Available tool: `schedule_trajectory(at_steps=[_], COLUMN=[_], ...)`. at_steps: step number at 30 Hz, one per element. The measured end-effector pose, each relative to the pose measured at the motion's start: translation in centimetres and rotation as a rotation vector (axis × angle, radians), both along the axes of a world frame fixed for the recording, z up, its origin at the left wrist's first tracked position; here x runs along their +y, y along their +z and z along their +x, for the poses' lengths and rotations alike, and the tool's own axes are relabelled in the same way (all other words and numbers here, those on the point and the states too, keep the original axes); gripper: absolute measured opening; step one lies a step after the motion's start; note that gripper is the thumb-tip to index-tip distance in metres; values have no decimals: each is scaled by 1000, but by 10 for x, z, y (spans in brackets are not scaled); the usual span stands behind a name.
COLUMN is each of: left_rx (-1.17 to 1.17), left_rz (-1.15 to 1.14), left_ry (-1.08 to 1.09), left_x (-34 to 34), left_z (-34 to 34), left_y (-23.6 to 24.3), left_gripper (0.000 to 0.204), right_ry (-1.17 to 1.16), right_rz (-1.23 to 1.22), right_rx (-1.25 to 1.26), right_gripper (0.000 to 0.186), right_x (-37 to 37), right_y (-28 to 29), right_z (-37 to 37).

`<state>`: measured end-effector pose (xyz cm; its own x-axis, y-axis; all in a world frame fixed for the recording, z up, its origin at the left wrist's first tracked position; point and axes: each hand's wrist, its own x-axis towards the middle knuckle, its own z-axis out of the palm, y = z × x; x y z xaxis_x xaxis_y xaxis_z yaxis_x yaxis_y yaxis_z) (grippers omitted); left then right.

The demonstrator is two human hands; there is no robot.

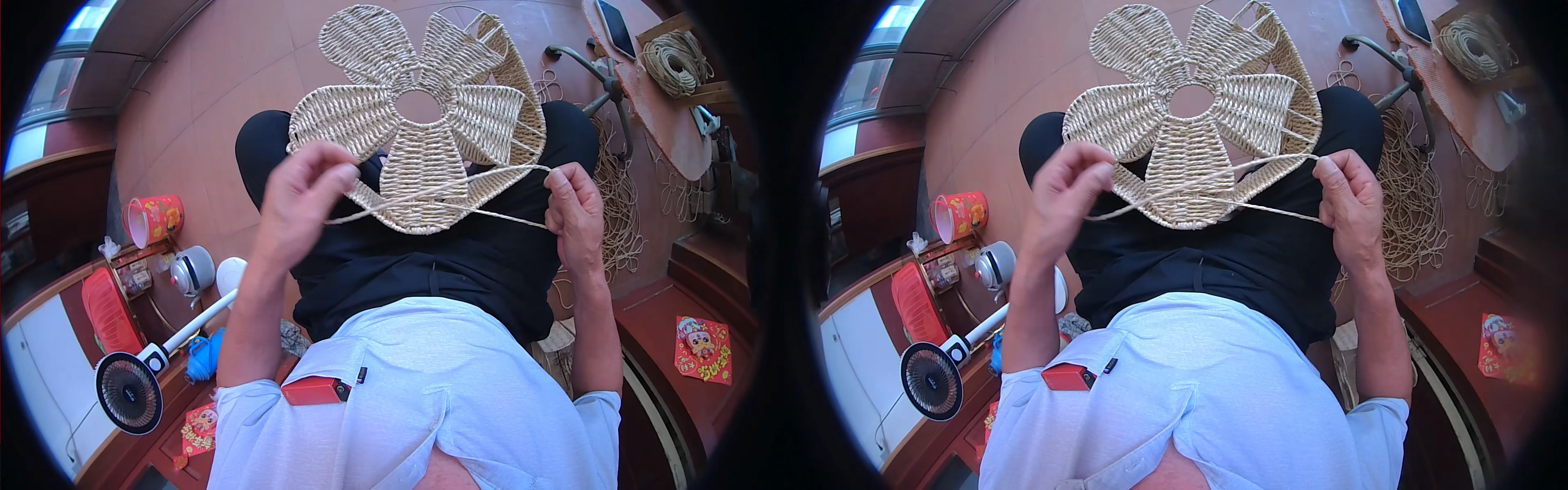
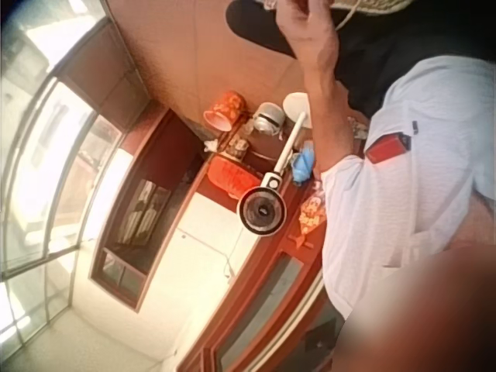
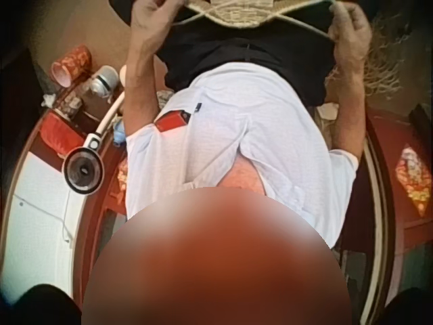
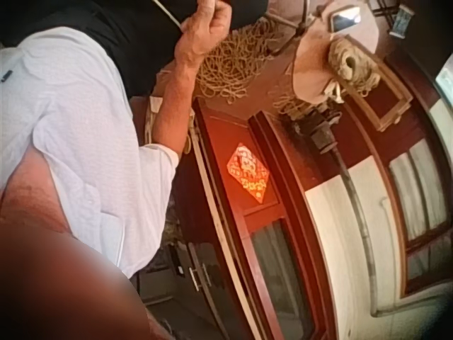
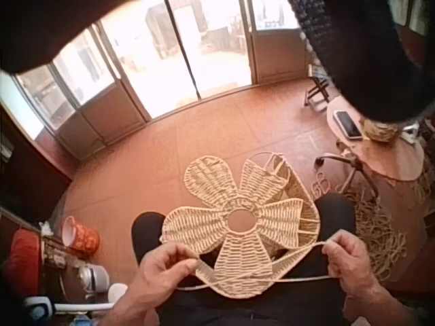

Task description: Weaving a flower-shaped decorative straw object by hand.

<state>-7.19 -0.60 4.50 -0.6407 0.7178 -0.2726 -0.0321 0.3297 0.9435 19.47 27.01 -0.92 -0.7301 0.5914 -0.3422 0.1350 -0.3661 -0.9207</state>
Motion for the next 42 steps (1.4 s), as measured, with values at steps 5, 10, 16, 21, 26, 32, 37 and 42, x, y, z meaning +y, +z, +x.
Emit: schedule_trajectory(at_steps=[5, 10, 16, 21, 26, 32, 37, 42], left_rx=[-12, 455, 762, 915, 909, 947, 990, 1063], left_rz=[-190, -99, -39, -15, -24, -43, -61, -86], left_ry=[-36, -164, -284, -245, -255, -252, -253, -248], left_x=[9, 25, 56, 65, 62, 71, 81, 87], left_z=[21, 50, 82, 86, 85, 90, 90, 95], left_y=[0, -13, -32, -33, -43, -46, -47, -53], left_gripper=[12, 13, 8, 8, 10, 19, 21, 16], right_ry=[-83, -121, -254, -469, -491, -488, -428, -395], right_rz=[133, 103, 119, 164, 124, 160, 207, 1259], right_rx=[-53, -27, 8, -47, 7, -60, 1, -415], right_gripper=[20, 20, 20, 19, 20, 24, 25, 19], right_x=[2, 7, 34, 63, 96, 105, 120, 92], right_y=[0, 0, -3, 6, 4, -2, 6, 43], right_z=[-2, -1, 9, 23, 45, 29, 11, -22])
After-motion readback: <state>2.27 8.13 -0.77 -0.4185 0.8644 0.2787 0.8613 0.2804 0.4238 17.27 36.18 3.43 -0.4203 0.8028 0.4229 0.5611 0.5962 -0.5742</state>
